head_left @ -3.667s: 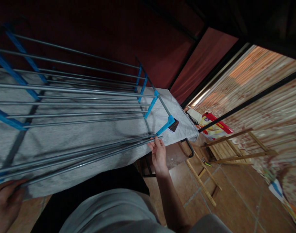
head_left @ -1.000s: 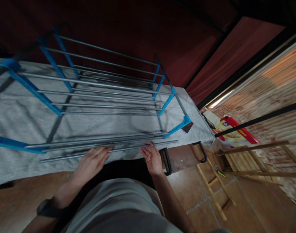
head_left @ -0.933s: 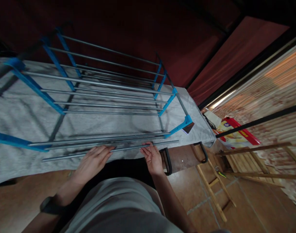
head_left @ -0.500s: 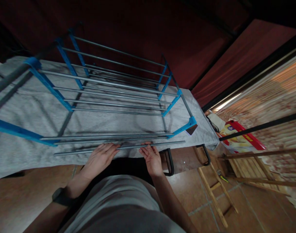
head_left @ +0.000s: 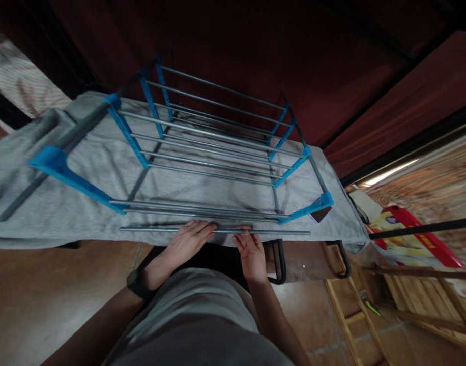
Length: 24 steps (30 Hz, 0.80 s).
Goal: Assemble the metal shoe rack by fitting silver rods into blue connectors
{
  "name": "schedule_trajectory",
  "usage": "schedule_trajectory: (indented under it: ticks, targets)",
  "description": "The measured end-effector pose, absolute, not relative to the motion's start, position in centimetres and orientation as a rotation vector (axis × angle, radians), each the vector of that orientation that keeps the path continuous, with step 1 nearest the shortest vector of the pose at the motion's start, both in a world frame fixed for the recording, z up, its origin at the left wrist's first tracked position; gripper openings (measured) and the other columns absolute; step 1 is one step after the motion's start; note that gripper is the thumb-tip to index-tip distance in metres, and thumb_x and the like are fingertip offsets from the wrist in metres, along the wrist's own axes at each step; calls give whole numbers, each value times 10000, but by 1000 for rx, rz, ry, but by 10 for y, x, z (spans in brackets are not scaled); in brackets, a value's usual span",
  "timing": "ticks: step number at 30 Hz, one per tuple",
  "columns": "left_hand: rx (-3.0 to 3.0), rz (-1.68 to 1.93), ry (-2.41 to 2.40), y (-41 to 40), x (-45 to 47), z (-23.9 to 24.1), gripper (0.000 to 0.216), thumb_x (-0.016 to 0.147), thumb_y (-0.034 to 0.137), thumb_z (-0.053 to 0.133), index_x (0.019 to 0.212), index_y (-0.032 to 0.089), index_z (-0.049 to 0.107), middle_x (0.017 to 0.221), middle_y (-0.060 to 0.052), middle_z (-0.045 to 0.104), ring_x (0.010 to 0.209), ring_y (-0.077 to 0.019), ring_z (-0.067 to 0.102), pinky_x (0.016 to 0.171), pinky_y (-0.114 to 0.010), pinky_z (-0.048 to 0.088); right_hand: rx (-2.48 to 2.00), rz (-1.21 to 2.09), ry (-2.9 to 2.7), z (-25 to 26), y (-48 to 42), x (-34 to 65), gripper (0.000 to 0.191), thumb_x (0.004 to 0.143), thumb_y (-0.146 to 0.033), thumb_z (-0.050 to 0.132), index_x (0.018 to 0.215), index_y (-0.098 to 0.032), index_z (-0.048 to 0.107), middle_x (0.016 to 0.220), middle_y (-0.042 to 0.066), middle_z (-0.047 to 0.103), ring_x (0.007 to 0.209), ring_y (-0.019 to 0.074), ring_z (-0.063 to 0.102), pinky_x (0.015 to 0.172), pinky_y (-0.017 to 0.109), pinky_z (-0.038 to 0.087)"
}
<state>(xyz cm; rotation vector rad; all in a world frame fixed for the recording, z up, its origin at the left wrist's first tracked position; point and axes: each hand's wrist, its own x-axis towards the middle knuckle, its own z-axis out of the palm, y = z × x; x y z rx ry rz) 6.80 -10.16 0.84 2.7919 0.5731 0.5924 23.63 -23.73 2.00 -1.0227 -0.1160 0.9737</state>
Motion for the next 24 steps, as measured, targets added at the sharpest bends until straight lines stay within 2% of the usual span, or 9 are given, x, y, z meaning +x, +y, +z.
schedule_trajectory:
  ticks: [5, 8, 14, 24]
  targets:
    - [2816, 489, 528, -106, 73, 18, 267, 1013, 244, 429, 1183, 182, 625, 1044, -82, 680, 953, -214, 619, 885, -376, 471, -1056, 1020, -153, 17, -240, 229, 304, 759, -377, 806, 1003, -243, 685, 1054, 27, 731, 943, 186, 702, 1012, 480, 520]
    - [2881, 423, 489, -108, 74, 20, 259, 993, 200, 462, 1212, 179, 597, 1079, -82, 663, 975, -215, 604, 902, -366, 449, -1069, 1020, -148, 12, -241, 226, 276, 763, -359, 802, 991, -248, 695, 1047, 20, 729, 952, 193, 705, 1023, 502, 512]
    - [3051, 265, 373, -111, 79, 22, 318, 969, 109, 449, 1266, 161, 550, 1096, -87, 651, 1005, -220, 588, 918, -355, 403, -1076, 1005, -120, 3, -243, 228, 277, 739, -346, 822, 964, -242, 698, 1033, 5, 732, 967, 179, 704, 1044, 478, 505]
    - [3063, 177, 359, -111, 82, 15, 338, 981, 102, 401, 1282, 171, 537, 1132, -92, 663, 1048, -208, 594, 944, -344, 378, -1086, 1023, -45, -17, -244, 231, 304, 707, -333, 845, 942, -227, 684, 955, -3, 738, 927, 176, 715, 1027, 465, 518]
